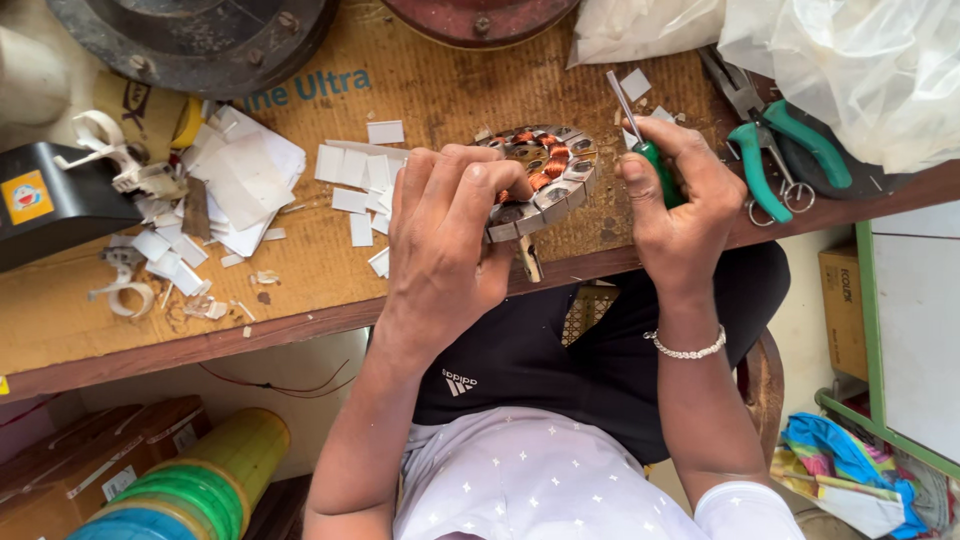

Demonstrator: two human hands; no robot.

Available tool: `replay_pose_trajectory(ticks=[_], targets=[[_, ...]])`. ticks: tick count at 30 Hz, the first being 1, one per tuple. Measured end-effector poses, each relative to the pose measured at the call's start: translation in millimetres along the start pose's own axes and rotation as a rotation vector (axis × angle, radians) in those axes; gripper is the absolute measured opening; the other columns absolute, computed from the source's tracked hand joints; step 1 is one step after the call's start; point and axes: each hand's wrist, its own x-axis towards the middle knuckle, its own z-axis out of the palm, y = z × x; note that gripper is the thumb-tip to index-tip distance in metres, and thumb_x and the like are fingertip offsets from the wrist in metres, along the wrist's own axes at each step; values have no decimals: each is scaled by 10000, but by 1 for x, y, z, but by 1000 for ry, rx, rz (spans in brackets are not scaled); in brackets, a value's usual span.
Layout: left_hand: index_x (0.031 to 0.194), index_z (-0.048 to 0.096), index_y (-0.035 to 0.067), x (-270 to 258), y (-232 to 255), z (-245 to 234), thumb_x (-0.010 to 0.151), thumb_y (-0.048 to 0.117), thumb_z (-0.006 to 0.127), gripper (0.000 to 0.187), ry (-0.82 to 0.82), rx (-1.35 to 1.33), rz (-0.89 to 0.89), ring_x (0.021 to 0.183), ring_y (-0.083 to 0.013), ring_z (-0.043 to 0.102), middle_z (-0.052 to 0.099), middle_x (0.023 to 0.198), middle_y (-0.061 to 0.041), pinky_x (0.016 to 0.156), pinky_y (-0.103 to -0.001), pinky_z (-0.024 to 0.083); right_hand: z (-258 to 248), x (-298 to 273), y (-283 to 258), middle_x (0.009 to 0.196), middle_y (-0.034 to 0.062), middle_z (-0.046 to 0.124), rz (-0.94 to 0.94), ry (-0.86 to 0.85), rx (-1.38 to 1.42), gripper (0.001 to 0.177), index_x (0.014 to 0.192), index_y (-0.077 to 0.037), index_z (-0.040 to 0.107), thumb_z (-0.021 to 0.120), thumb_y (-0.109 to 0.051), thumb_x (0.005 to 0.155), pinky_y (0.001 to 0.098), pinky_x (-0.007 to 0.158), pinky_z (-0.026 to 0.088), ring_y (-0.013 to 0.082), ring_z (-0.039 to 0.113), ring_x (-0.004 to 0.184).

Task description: The person is repairing an electrical motor component, likely a rotor. They use a screwdriver to adjust copper windings and insert small white insulating pieces into the slots. They also use pliers to cut and shape the insulation material.

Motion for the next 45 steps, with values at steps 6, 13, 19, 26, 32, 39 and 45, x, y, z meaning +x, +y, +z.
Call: replay_pose_trajectory(ticks=[6,13,19,26,32,39,45], targets=[[1130,592,115,-3,3,2,754,-53,741,438,26,1,-12,1088,-302,553,621,1166,-49,973,-442,432,7,7,-20,1134,172,715,-213,-26,-375,271,1208,8,704,686,-230,1078,402,923,575,339,727,1044],[1112,600,120,-8,3,9,749,-83,704,430,61,23,-41,1064,-298,551,627,1132,-47,971,-436,441,9,-19,-32,1017,129,708,60,101,255,265,1190,14,689,634,-243,1155,350,781,607,237,707,857],[1352,520,107,-9,-7,3,820,-99,696,597,21,-21,58,1058,-291,547,589,1156,-91,976,-430,430,40,-50,-35,837,79,650,664,-107,1091,260,1065,44,629,693,-204,1016,315,574,587,162,649,651],[1544,394,175,-15,-1,11,879,-95,731,792,66,47,103,1087,-287,523,560,1256,-99,989,-413,439,66,-52,-55,817,21,613,703,67,1250,181,1045,10,648,728,-146,1000,242,526,430,69,517,633],[1569,367,175,-20,-5,10,879,-97,740,830,35,-9,106,1104,-292,524,543,1224,-116,997,-415,444,81,-54,-65,826,-15,598,604,222,1270,156,1095,13,669,692,-122,1022,214,506,366,41,460,605],[1552,327,137,-22,-13,14,917,-183,658,784,49,-7,150,1128,-288,529,546,1258,-117,1013,-422,441,86,-66,-67,758,-32,572,636,292,1299,144,1094,-19,654,645,-127,999,198,470,356,13,433,539],[1594,280,145,-19,-26,4,882,-120,705,870,-26,-73,203,1170,-283,543,570,1302,-89,1038,-399,483,17,-59,-56,721,-3,596,452,255,749,97,1014,-14,626,658,-104,997,204,470,411,34,478,527]])
